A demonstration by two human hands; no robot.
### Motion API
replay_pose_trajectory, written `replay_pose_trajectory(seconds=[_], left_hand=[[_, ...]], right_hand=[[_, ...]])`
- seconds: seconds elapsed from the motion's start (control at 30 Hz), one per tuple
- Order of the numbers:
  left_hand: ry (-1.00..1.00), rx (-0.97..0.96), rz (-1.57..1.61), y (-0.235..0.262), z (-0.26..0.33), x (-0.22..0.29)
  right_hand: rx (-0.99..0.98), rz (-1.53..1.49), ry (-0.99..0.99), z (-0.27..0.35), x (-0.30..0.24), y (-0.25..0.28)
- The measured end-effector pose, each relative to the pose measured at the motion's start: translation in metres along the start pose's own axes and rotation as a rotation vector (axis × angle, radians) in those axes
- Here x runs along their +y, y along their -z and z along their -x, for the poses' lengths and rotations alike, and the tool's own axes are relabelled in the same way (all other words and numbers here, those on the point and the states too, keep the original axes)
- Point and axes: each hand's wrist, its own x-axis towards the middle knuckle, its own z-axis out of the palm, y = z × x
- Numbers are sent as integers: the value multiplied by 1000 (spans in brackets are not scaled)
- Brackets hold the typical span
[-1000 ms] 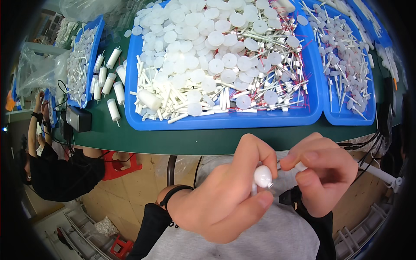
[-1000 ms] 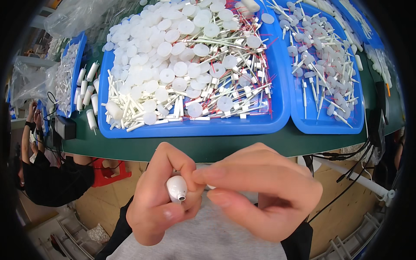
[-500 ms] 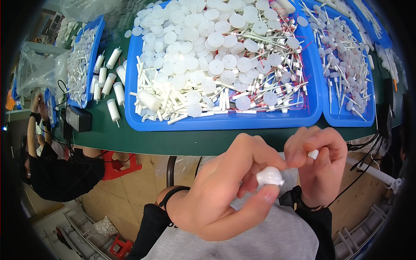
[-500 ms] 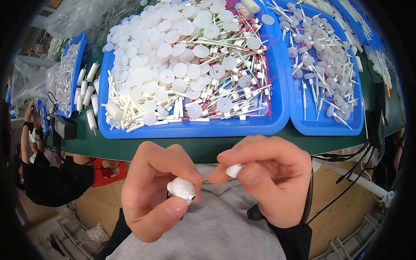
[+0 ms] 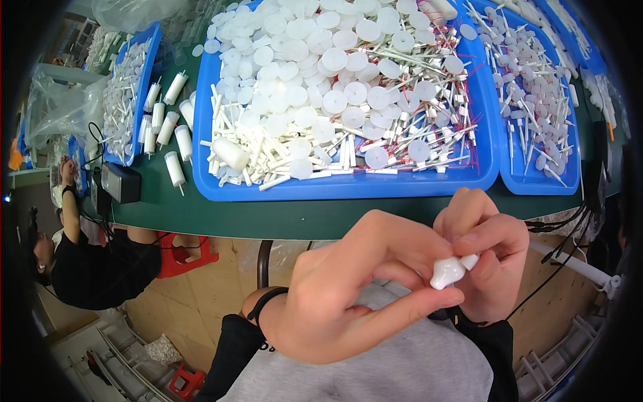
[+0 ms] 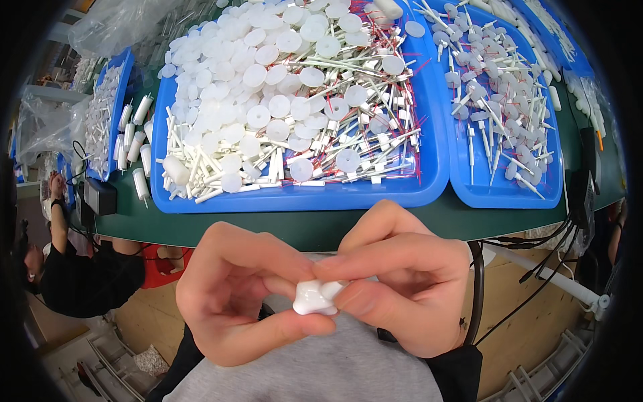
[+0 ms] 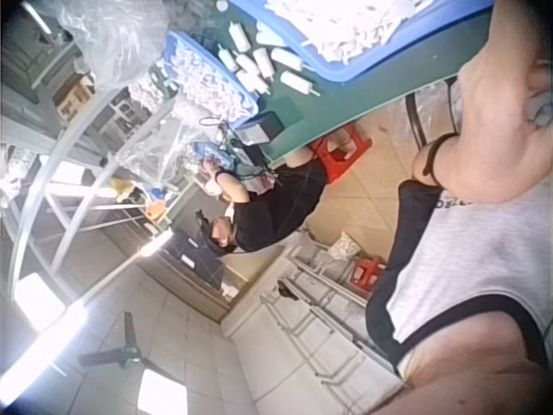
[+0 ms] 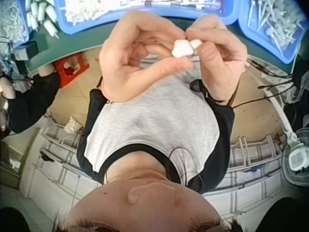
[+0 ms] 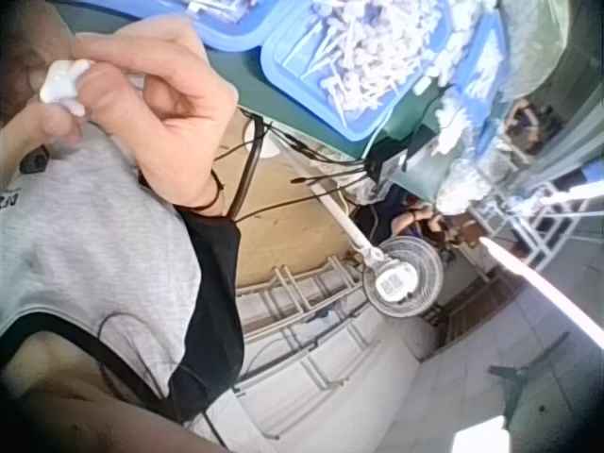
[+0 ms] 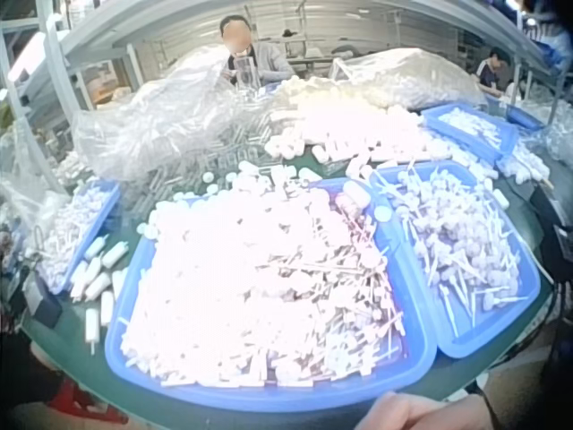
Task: The person pours white plastic caps from a bag into a tray and joins a cap with a wire component. They then pick up an earbud and a small white ear tip, pressing them together by hand.
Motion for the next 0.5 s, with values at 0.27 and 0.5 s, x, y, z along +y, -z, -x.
replay_pose_trajectory(seconds=[0.27,0.5], left_hand=[[-7,16,77,0,2,-2],[-30,53,158,-2,2,-6]], right_hand=[[59,-63,33,0,4,-7],[60,-4,10,1,0,-8]])
